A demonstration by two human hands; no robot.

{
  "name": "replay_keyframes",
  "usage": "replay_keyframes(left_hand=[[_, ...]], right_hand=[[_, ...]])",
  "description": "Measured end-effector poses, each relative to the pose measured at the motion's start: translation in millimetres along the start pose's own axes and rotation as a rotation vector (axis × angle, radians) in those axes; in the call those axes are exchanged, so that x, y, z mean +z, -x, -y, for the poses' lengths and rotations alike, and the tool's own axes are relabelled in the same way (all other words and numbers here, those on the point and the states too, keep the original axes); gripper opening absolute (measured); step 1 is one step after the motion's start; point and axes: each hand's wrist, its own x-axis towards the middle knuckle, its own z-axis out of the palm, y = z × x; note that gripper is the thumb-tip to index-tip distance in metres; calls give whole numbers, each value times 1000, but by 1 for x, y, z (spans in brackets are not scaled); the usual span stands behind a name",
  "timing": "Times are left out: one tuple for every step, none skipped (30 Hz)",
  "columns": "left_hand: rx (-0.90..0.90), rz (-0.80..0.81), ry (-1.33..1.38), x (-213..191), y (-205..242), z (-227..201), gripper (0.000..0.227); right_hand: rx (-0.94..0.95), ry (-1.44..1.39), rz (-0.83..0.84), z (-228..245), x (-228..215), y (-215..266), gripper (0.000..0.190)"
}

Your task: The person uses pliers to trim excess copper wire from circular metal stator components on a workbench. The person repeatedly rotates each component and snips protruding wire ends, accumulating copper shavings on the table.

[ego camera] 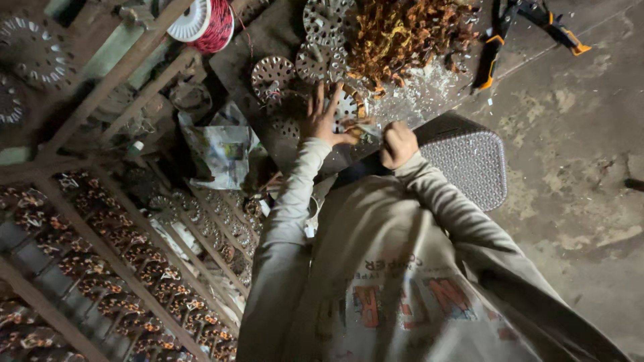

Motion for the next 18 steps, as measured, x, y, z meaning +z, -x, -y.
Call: replay_keyframes(left_hand=[[-1, -9, -8, -3, 2, 0, 149], [2, -24, -12, -4, 2, -1, 146], [5, -39, -15, -4, 3, -3, 144], [51, -125, -23, -1, 7, -4, 141], [96, -211, -32, 3, 12, -6, 139], [144, -297, -42, 9, 18, -7, 138], [81, -311, -57, 16, 23, -9, 137], [23, -321, -73, 25, 26, -12, 136], [-34, -332, -89, 33, 29, -14, 135], [-70, -301, -52, 38, 25, -14, 135], [-105, -271, -15, 43, 21, -14, 135], [-151, -228, 26, 48, 26, -14, 136], [-93, -258, 148, 51, 30, -14, 136], [-29, -300, 267, 51, 29, -14, 137], [36, -341, 385, 50, 28, -14, 138], [32, -314, 260, 46, 31, -14, 133], [27, -286, 135, 41, 37, -14, 128], [26, -251, 9, 37, 41, -15, 124]], right_hand=[[20, -40, -72, 10, -9, -9, 17], [155, -167, -100, 16, -18, -22, 12], [291, -293, -128, 19, -28, -35, 9], [430, -423, -154, 23, -35, -44, 11], [650, -602, -75, 11, -38, -63, 11], [869, -778, 6, -3, -40, -79, 11], [1004, -1002, 72, -14, -45, -80, 13], [1141, -1225, 129, -32, -49, -81, 15], [1279, -1448, 186, -49, -51, -76, 18], [1206, -1305, 313, -66, -49, -68, 23], [1158, -1195, 426, -82, -46, -59, 24], [1101, -1093, 544, -92, -40, -38, 24], [1025, -936, 680, -98, -33, -17, 25], [776, -651, 825, -104, -28, 1, 26], [458, -271, 908, -105, -26, 22, 27], [169, 34, 874, -100, -24, 45, 28], [207, 68, 730, -93, -25, 66, 32], [362, -24, 708, -89, -23, 80, 29]])
